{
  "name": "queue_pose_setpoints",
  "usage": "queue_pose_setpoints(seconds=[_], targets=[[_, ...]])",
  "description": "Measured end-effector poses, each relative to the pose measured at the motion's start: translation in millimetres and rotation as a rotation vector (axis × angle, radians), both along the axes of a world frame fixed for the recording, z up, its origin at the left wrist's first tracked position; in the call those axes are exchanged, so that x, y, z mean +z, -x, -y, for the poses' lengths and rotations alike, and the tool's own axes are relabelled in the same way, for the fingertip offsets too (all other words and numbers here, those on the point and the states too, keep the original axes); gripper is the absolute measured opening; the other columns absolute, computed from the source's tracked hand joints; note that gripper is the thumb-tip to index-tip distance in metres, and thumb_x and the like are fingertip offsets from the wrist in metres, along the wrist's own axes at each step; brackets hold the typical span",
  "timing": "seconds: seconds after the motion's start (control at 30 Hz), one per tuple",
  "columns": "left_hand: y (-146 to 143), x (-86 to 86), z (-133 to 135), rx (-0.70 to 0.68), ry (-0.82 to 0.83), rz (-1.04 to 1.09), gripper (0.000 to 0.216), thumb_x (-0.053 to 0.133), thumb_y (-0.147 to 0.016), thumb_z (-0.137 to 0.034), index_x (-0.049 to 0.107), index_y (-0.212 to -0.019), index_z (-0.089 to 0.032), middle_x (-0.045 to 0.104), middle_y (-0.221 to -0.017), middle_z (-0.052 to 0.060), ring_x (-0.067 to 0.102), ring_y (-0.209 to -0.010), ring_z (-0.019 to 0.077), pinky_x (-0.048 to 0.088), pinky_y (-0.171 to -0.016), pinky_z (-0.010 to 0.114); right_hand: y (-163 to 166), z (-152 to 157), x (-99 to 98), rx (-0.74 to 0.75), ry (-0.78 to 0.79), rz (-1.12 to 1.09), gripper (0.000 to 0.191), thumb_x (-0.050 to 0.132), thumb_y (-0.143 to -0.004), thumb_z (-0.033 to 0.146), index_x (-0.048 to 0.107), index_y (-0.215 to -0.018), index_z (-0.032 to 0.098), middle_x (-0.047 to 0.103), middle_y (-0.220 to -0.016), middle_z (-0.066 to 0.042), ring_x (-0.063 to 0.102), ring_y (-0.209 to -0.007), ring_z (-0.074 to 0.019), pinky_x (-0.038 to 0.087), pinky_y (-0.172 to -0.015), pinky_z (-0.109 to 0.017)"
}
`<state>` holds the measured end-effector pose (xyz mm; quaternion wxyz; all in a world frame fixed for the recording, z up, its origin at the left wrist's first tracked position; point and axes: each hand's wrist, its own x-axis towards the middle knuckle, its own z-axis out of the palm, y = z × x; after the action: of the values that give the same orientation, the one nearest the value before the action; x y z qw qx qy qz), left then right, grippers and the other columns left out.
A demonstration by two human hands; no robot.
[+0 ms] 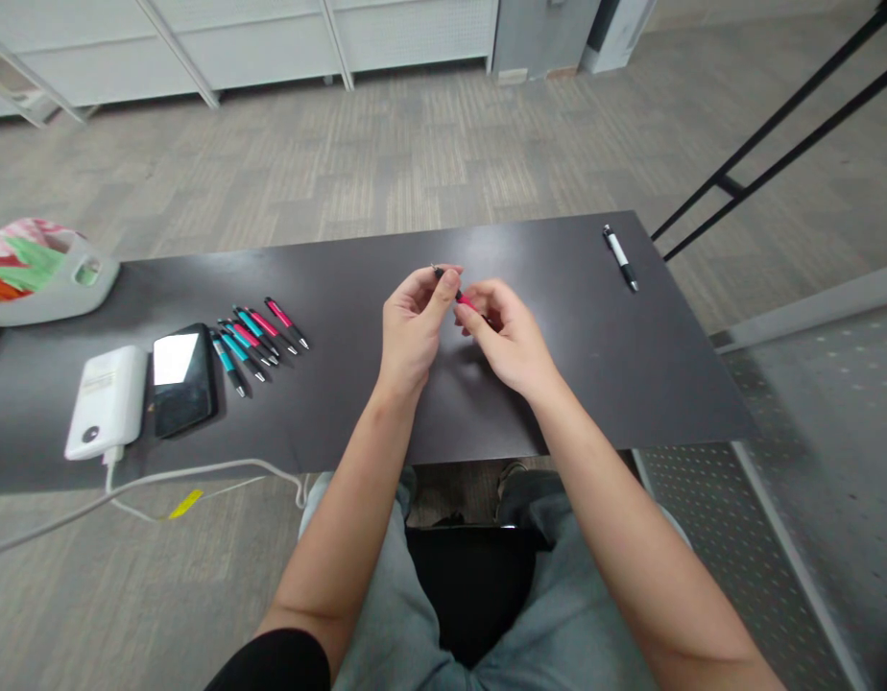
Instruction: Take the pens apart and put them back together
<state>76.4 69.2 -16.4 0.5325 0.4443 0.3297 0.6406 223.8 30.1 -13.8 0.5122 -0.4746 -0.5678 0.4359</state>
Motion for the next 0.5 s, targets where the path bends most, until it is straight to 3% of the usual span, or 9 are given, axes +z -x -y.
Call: queue_pose_setpoints(seconds=[0.07,0.23,0.37,0.5], targets=[[-0.1,3.3,0.9,0.012,0.028,-0.02,0.044,0.117,-0.087,-0.063,0.095,-0.097,-0.027,0.089,-0.1,0.004,0.082,-0.093,0.0174,0.07,-0.09,0.029,-0.5,-0.5,0.3,-0.035,-0.008,-0.002,0.064,0.091,-0.098,0.091,0.066,-0.112,0.034,0.065,-0.087,0.002,0.062,-0.081,-0.0248,0.055,-0.081,-0.043],[-0.6,8.4,2.9,0.016,0.071,-0.057,0.038,0.116,-0.09,-0.058,0.094,-0.096,-0.027,0.092,-0.105,0.005,0.082,-0.092,0.0187,0.071,-0.085,0.03,-1.8,-0.3,2.2,-0.015,-0.031,0.06,0.063,0.072,-0.11,0.093,0.068,-0.1,0.031,0.068,-0.089,-0.002,0.066,-0.087,-0.0262,0.059,-0.089,-0.045],[-0.3,6.8,2.9,0.019,0.052,-0.045,0.034,0.116,-0.092,-0.053,0.095,-0.096,-0.027,0.091,-0.103,0.005,0.083,-0.094,0.0177,0.07,-0.091,0.03,-0.8,-0.1,0.6,-0.038,-0.009,0.037,0.062,0.089,-0.1,0.09,0.07,-0.116,0.033,0.069,-0.095,-0.002,0.066,-0.086,-0.0261,0.059,-0.083,-0.043],[0.1,1.8,2.4,0.011,0.045,-0.011,0.037,0.116,-0.091,-0.057,0.096,-0.099,-0.027,0.091,-0.104,0.005,0.082,-0.092,0.0173,0.07,-0.09,0.03,-1.6,0.8,0.3,-0.024,-0.052,0.111,0.053,0.068,-0.117,0.083,0.07,-0.108,0.031,0.067,-0.091,-0.002,0.065,-0.088,-0.0253,0.059,-0.089,-0.042]])
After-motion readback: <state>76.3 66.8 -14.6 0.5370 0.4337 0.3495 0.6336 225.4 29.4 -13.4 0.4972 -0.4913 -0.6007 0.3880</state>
